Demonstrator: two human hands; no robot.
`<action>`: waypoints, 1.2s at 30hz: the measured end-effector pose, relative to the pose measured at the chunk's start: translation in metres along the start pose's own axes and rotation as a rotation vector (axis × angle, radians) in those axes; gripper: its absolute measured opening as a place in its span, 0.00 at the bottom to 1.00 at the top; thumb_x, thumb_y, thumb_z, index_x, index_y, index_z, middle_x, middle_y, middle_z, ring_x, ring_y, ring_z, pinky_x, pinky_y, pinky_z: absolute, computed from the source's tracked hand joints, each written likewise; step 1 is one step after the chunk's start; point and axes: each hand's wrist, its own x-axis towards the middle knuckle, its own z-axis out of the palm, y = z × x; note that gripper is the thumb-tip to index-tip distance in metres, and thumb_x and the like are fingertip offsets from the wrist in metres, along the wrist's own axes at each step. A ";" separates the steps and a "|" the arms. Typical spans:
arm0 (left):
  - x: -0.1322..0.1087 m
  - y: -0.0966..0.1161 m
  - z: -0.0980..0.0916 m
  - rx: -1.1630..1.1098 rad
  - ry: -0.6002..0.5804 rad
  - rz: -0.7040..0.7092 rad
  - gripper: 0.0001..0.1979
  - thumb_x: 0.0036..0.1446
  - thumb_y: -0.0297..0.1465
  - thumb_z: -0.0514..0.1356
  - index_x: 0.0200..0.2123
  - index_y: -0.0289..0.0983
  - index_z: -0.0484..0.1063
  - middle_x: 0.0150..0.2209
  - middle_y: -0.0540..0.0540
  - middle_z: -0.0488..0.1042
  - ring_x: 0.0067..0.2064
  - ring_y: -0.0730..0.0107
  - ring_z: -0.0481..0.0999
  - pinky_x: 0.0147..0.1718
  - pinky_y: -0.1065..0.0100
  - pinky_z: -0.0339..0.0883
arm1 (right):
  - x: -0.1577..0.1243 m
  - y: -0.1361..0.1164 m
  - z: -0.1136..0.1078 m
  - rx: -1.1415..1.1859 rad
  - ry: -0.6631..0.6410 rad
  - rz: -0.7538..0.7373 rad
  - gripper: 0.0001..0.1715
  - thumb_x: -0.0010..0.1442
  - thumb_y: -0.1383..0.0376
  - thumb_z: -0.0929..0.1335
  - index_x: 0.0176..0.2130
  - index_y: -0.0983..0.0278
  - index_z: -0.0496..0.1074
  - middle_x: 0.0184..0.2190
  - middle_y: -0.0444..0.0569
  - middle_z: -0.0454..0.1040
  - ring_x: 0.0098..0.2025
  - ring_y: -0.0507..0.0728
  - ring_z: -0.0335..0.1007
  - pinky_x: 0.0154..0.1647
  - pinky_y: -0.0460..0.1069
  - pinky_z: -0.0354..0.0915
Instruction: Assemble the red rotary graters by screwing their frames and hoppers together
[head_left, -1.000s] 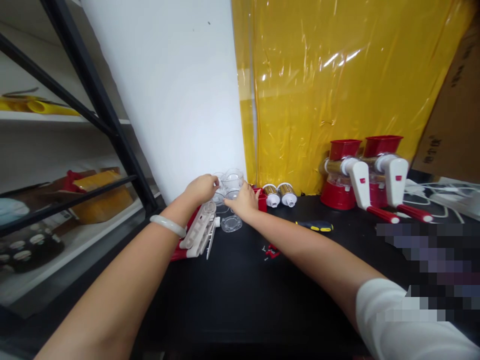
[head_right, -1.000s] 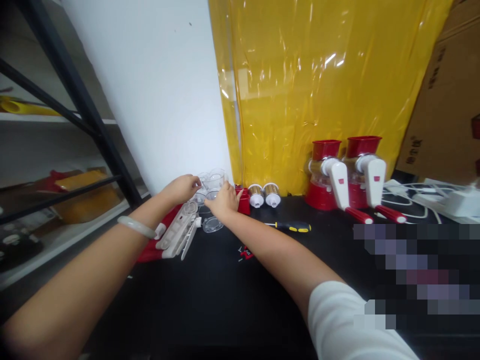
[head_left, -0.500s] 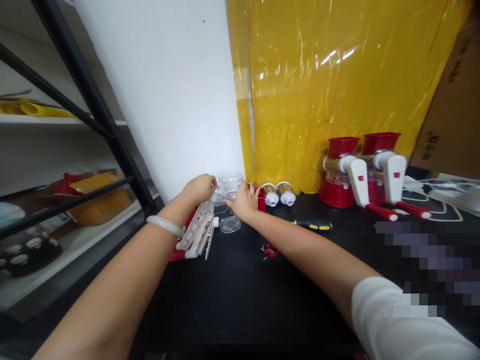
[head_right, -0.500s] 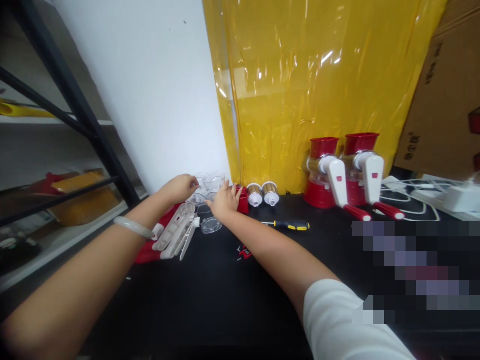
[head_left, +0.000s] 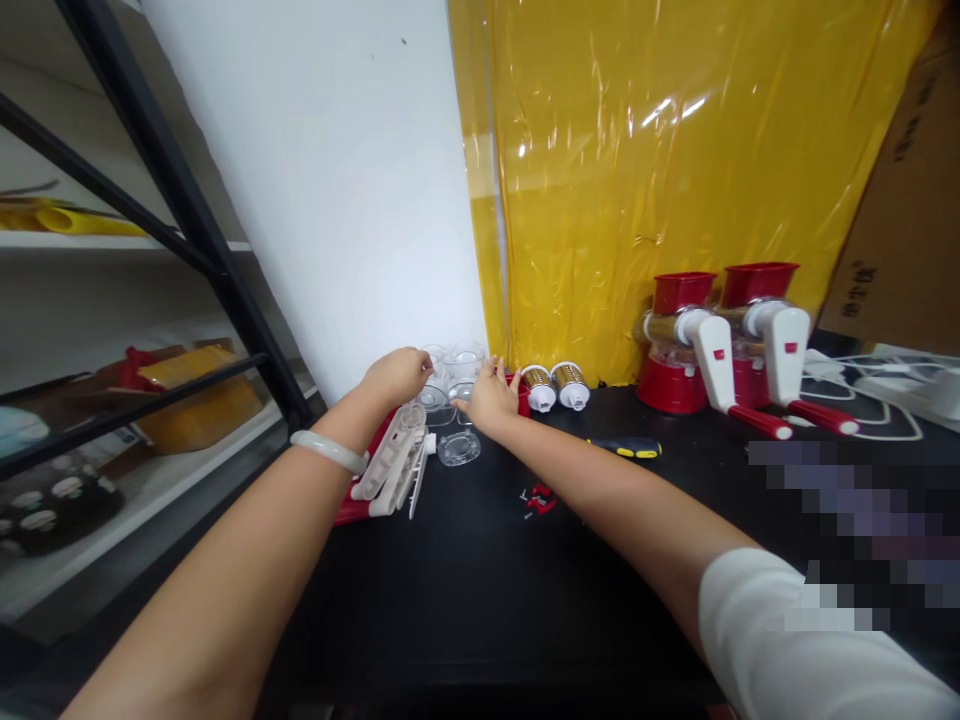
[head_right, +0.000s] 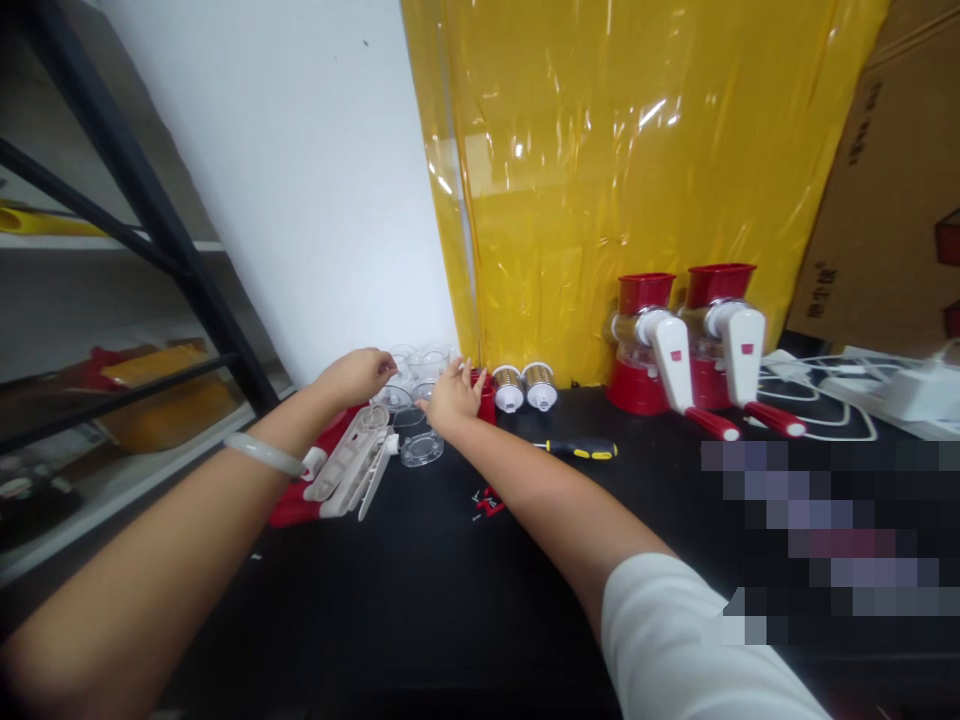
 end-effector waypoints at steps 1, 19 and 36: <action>0.000 0.000 -0.001 0.001 -0.003 0.001 0.18 0.64 0.33 0.53 0.47 0.35 0.80 0.47 0.37 0.81 0.48 0.56 0.79 0.46 0.64 0.69 | 0.000 0.000 0.000 0.000 0.006 0.002 0.61 0.58 0.52 0.73 0.73 0.77 0.42 0.73 0.72 0.49 0.77 0.66 0.36 0.74 0.64 0.27; -0.053 0.073 -0.014 0.048 0.471 0.277 0.20 0.69 0.40 0.52 0.54 0.33 0.71 0.48 0.37 0.77 0.50 0.53 0.75 0.49 0.56 0.67 | -0.021 0.060 -0.073 0.205 -0.035 -0.328 0.29 0.66 0.55 0.67 0.58 0.72 0.71 0.58 0.66 0.73 0.65 0.68 0.65 0.66 0.61 0.58; -0.085 0.148 0.046 -0.734 0.063 0.613 0.08 0.62 0.30 0.62 0.44 0.38 0.79 0.44 0.43 0.80 0.48 0.63 0.78 0.51 0.60 0.71 | -0.087 0.182 -0.121 0.179 -0.517 -0.412 0.10 0.53 0.62 0.76 0.35 0.65 0.78 0.29 0.46 0.77 0.31 0.53 0.72 0.35 0.47 0.66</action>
